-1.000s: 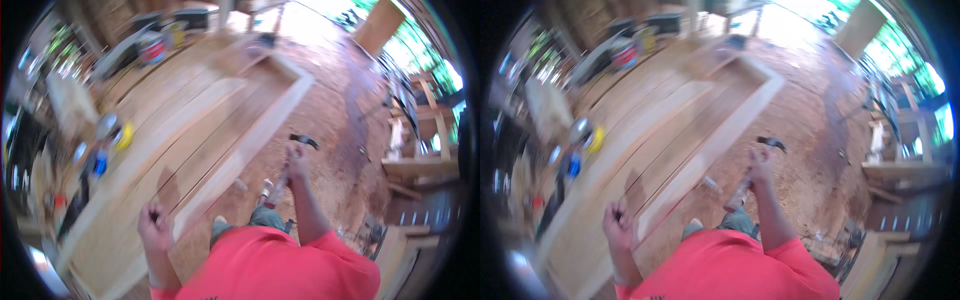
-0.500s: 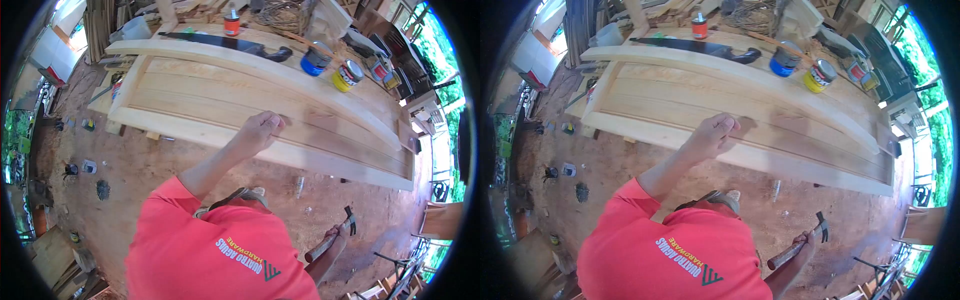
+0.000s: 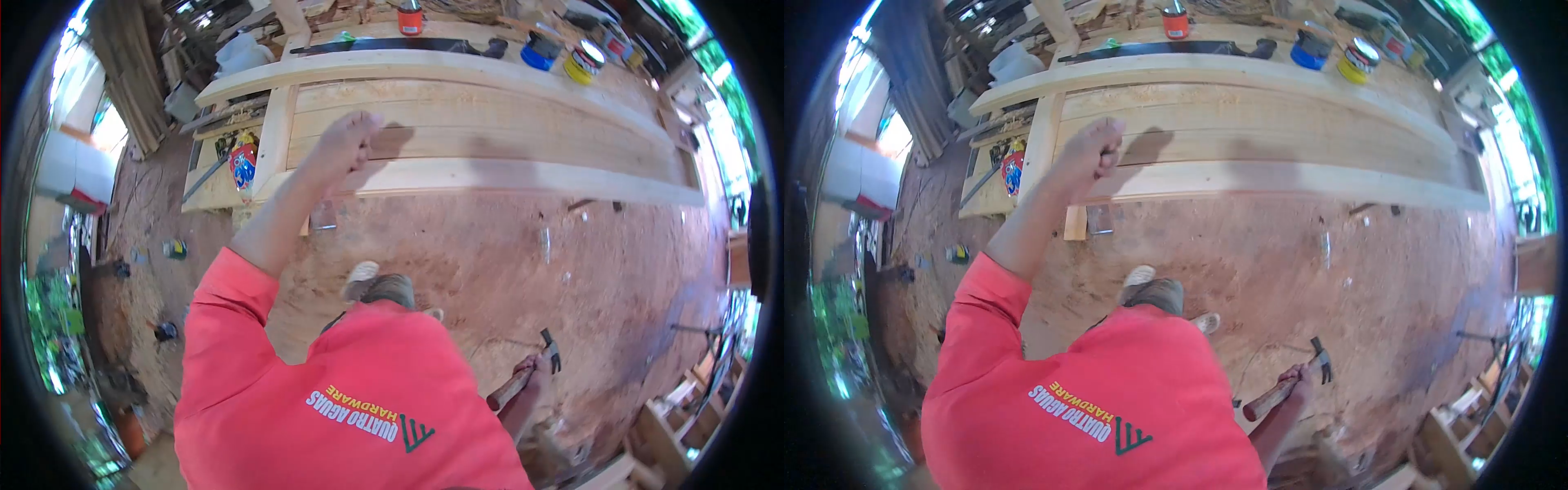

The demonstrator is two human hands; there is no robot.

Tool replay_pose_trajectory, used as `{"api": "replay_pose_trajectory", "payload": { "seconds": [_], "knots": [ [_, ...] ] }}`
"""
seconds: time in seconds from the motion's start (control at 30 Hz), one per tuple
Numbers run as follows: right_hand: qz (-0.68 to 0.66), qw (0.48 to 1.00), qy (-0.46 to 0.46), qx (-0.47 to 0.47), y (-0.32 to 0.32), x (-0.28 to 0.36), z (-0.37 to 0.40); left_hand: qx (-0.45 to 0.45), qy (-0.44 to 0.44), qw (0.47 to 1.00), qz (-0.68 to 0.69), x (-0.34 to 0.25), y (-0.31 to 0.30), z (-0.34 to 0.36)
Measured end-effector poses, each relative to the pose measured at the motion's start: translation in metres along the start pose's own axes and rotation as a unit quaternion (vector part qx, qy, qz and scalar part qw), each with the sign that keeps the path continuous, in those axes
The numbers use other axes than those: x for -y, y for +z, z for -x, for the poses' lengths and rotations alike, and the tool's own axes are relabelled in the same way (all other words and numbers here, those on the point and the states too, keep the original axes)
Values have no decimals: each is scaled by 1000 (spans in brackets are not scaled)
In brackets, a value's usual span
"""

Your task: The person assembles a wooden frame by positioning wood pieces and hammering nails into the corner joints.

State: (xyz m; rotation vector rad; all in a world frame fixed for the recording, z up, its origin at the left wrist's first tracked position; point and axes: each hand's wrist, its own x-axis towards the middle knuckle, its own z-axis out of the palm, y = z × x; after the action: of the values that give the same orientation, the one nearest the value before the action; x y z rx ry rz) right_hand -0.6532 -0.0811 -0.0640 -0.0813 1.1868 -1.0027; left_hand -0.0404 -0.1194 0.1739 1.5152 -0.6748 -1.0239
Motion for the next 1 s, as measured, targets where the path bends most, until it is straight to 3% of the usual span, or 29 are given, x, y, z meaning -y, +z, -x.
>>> {"api": "replay_pose_trajectory", "payload": {
  "seconds": [0.07, 0.1, 0.13, 0.2, 0.3, 0.4, 0.53, 0.57, 0.67, 0.8, 0.9, 1.0],
  "knots": [
    [-34, 996, -36, -73, 11, -34, 31, 42, -21, 998, 33, -13, -22, -9],
    [-40, 993, -66, -91, 14, -54, 44, 87, -23, 995, -36, -16, -41, -21],
    [-42, 988, -97, -109, 21, -75, 55, 119, 36, 978, -167, -18, -50, -28],
    [-25, 980, -148, -128, 54, -116, 82, 182, 167, 880, -405, -16, -63, -40],
    [-19, 966, -180, -182, 102, -198, 90, 181, 354, 693, -602, 40, -83, -56],
    [-60, 954, -227, -187, 194, -296, 111, 273, 266, 648, -659, 63, -97, -74],
    [-48, 937, -274, -210, 354, -408, 175, 351, 321, 635, -609, 90, -107, -87],
    [-51, 944, -249, -208, 373, -427, 185, 361, 331, 632, -600, 97, -106, -94],
    [-59, 961, -205, -179, 415, -463, 209, 388, 312, 638, -588, 101, -99, -104],
    [-57, 967, -196, -153, 465, -513, 223, 376, 372, 664, -528, 105, -101, -106],
    [-53, 971, -187, -135, 495, -542, 226, 440, 291, 693, -492, 80, -108, -91],
    [-75, 971, -194, -118, 523, -571, 229, 407, 349, 701, -470, 96, -106, -96]
  ]
}}
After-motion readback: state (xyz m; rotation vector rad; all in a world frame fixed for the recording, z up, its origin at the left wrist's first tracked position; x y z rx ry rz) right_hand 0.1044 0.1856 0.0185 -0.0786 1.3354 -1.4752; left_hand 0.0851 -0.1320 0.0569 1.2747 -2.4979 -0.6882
